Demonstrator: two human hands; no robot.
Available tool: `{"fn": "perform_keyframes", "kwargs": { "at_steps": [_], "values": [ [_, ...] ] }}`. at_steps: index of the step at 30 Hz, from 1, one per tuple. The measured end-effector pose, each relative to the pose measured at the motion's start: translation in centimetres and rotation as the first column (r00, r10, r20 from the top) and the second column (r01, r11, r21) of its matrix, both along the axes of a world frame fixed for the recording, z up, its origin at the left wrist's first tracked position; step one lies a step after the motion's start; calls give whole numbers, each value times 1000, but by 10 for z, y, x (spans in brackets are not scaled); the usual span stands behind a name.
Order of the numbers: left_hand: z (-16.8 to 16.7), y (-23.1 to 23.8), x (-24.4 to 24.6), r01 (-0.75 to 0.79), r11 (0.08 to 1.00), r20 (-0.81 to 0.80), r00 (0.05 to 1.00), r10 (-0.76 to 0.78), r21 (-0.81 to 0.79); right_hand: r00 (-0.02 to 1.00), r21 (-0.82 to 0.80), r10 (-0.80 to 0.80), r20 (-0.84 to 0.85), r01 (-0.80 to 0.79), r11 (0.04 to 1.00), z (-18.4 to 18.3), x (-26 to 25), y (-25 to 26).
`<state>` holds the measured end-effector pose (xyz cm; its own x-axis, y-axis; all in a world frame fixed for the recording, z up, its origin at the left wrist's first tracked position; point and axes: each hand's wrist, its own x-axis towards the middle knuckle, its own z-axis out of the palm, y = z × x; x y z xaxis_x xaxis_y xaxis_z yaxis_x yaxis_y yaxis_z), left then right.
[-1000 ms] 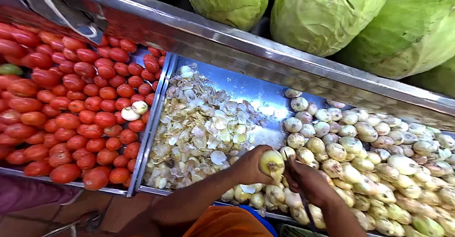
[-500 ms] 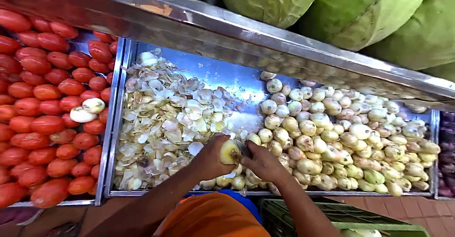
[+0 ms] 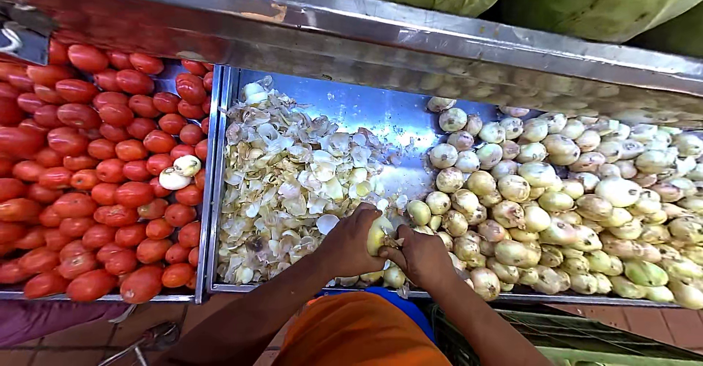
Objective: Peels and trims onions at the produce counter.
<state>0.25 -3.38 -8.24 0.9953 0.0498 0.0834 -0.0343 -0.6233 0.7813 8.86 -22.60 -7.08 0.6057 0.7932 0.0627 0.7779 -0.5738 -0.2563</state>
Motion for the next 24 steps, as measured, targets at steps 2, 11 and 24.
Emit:
{"fn": "perform_keyframes", "kwargs": {
  "at_steps": [2,11,24],
  "values": [
    [2,1,-1,29,1000,-39,999,-29,2,1000,31,7,8,-7,999,-4,-2,-2],
    [10,3,-3,151,988,-212,965,-156,-39,998,161,67,-10,-65,985,-23,-16,-11],
    [-29,5,-25,-301,921,-27,952,304,-246,662,87,-397,-635,573,815,40,47,-8]
  ]
}}
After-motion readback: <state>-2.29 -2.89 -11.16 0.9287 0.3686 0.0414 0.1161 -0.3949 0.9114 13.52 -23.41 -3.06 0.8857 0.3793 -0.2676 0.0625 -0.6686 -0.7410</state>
